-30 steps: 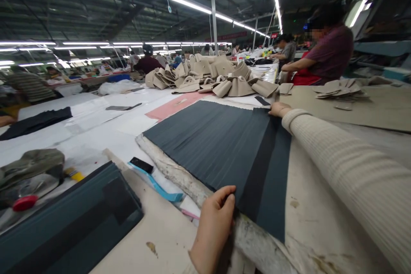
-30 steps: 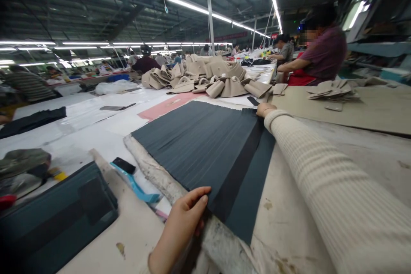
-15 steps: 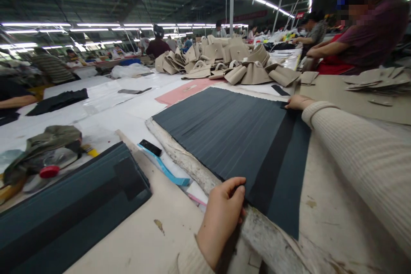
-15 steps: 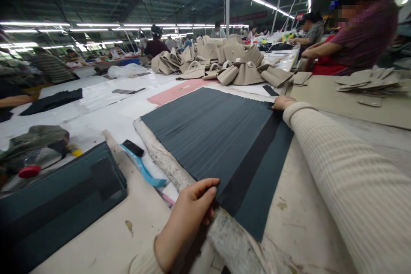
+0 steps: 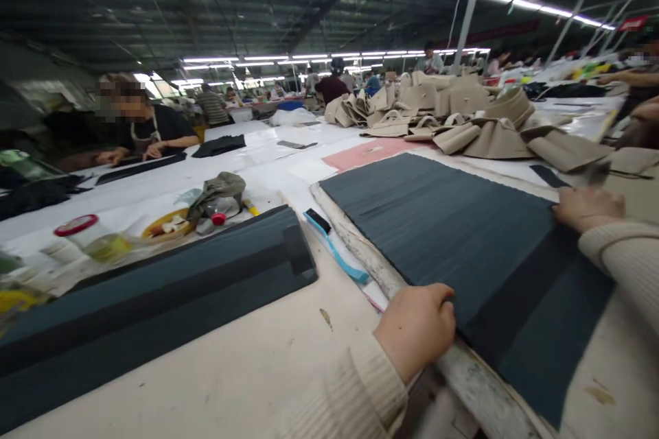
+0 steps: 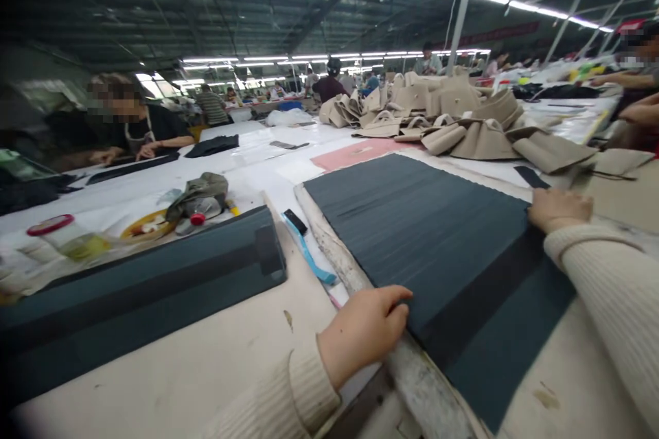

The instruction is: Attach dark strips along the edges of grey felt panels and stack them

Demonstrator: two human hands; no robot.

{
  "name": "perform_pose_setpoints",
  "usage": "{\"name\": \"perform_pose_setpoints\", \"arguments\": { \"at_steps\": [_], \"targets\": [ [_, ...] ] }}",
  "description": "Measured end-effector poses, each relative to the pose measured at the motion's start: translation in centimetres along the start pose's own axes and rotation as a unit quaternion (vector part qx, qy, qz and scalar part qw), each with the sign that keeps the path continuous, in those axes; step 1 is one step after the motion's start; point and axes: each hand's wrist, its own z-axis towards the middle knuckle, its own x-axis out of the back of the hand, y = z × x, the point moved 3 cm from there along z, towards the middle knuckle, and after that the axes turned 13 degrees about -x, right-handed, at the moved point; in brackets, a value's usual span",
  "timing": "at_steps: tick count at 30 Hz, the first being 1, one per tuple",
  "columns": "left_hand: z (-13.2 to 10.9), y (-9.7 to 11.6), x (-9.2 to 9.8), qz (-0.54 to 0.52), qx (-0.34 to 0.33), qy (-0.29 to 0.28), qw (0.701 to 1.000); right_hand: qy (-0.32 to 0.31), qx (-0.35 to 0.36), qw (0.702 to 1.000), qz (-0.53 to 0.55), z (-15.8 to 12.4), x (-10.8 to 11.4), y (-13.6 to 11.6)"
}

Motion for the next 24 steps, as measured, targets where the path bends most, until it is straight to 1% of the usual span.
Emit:
{"name": "perform_pose_setpoints", "arguments": {
  "at_steps": [2,3,5,6,8,9,10,11,12,13,15,17,19,21,24],
  "targets": [
    [-0.5,0.5,1.2,0.065,-0.010,0.015,0.998,-0.036,0.032,0.999,-0.007,-1.2,0.5,-2.9],
    [-0.9,0.5,1.8,0.092,-0.019,0.021,0.995,-0.051,0.070,0.996,0.002,-1.9,0.9,-5.1],
    [-2.0,0.0,3.0,0.134,-0.051,0.030,0.989,-0.062,0.166,0.983,0.042,-4.0,2.2,-10.4],
    [-2.9,-0.5,3.7,0.152,-0.068,0.035,0.985,-0.065,0.211,0.973,0.061,-5.4,2.9,-13.4],
    [-5.2,-2.4,5.9,0.196,-0.086,0.050,0.976,-0.074,0.302,0.945,0.099,-9.1,4.9,-19.6],
    [-6.8,-3.6,7.4,0.224,-0.082,0.062,0.969,-0.078,0.353,0.924,0.124,-11.5,6.0,-22.7],
    [-8.7,-5.0,9.0,0.254,-0.071,0.078,0.962,-0.088,0.422,0.886,0.171,-14.2,7.3,-25.7],
    [-10.8,-6.5,10.7,0.284,-0.052,0.099,0.952,-0.099,0.471,0.851,0.208,-16.9,8.6,-28.5],
    [-13.2,-7.9,12.4,0.312,-0.029,0.124,0.941,-0.114,0.505,0.824,0.230,-19.6,9.7,-31.0],
    [-15.6,-9.3,14.0,0.339,-0.001,0.149,0.929,-0.132,0.528,0.806,0.233,-22.1,10.6,-33.4],
    [-20.5,-11.7,16.2,0.385,0.051,0.179,0.904,-0.155,0.556,0.786,0.222,-26.4,11.8,-37.3],
    [-24.5,-13.4,17.0,0.413,0.085,0.187,0.887,-0.167,0.566,0.780,0.208,-29.2,12.2,-40.3],
    [-27.0,-14.4,16.9,0.423,0.101,0.189,0.881,-0.174,0.563,0.785,0.192,-30.6,12.0,-42.3],
    [-27.9,-14.8,16.5,0.422,0.107,0.196,0.879,-0.178,0.551,0.797,0.171,-31.0,11.7,-43.3],
    [-27.9,-14.8,16.2,0.413,0.105,0.205,0.881,-0.170,0.530,0.818,0.146,-31.0,11.8,-43.6]
  ]
}}
